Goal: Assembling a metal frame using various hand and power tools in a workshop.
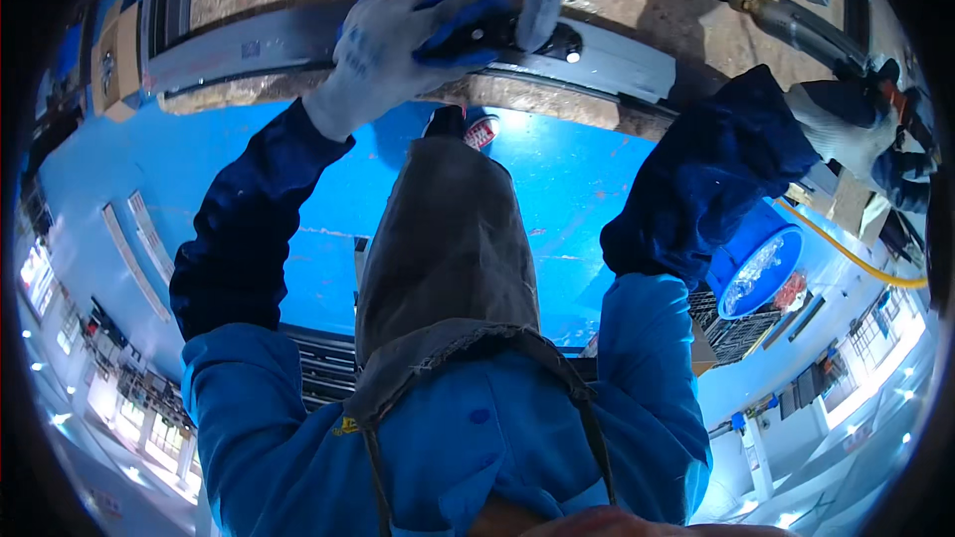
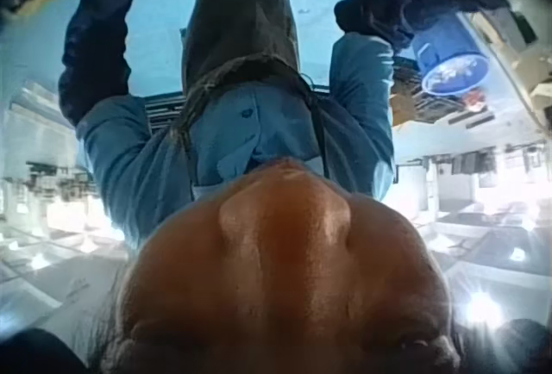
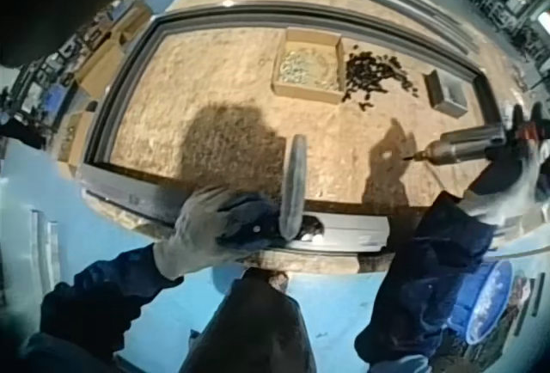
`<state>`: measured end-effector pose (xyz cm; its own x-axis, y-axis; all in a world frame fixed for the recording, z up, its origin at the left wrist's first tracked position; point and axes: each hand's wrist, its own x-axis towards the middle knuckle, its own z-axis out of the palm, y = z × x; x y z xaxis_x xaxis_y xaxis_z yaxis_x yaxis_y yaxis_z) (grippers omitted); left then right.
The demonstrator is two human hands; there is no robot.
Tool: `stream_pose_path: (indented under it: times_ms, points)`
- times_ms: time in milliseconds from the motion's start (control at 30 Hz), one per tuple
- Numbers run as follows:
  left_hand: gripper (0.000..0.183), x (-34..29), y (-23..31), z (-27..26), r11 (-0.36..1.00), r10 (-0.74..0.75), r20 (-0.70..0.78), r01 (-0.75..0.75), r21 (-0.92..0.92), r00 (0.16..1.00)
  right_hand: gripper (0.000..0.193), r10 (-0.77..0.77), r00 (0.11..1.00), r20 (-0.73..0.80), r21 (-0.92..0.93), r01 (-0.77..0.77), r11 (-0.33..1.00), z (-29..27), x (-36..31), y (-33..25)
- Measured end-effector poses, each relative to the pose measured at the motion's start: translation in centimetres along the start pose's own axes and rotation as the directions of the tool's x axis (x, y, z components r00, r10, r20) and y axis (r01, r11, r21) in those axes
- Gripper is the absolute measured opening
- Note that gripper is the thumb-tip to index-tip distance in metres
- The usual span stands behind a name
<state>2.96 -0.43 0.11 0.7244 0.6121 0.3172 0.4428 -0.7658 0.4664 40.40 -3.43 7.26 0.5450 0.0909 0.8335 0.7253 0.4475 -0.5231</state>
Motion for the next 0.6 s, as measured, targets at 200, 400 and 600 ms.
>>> stream_pose_path:
  times_ms: [200, 400, 600]
  points:
    - [0.034, 0.5, 0.7, -1.3, 0.997, 0.036, -0.029, -0.038, -0.069, 0.999, 0.042, 0.371, 0.815, 0.446, 0.146, -0.475, 0.868, 1.5, -0.8, -0.2]
    - [0.038, 1.1, 1.3, -2.1, 0.993, 0.031, 0.028, -0.027, -0.118, 0.999, 0.042, 0.142, 0.850, 0.507, -0.262, -0.005, 0.965, 1.7, -1.3, 1.4]
    - [0.040, 0.2, 0.4, -0.9, 0.984, 0.082, -0.098, -0.097, -0.153, 0.992, 0.020, -0.190, 0.930, 0.315, -0.245, 0.273, 0.930, 4.8, -5.1, -1.8]
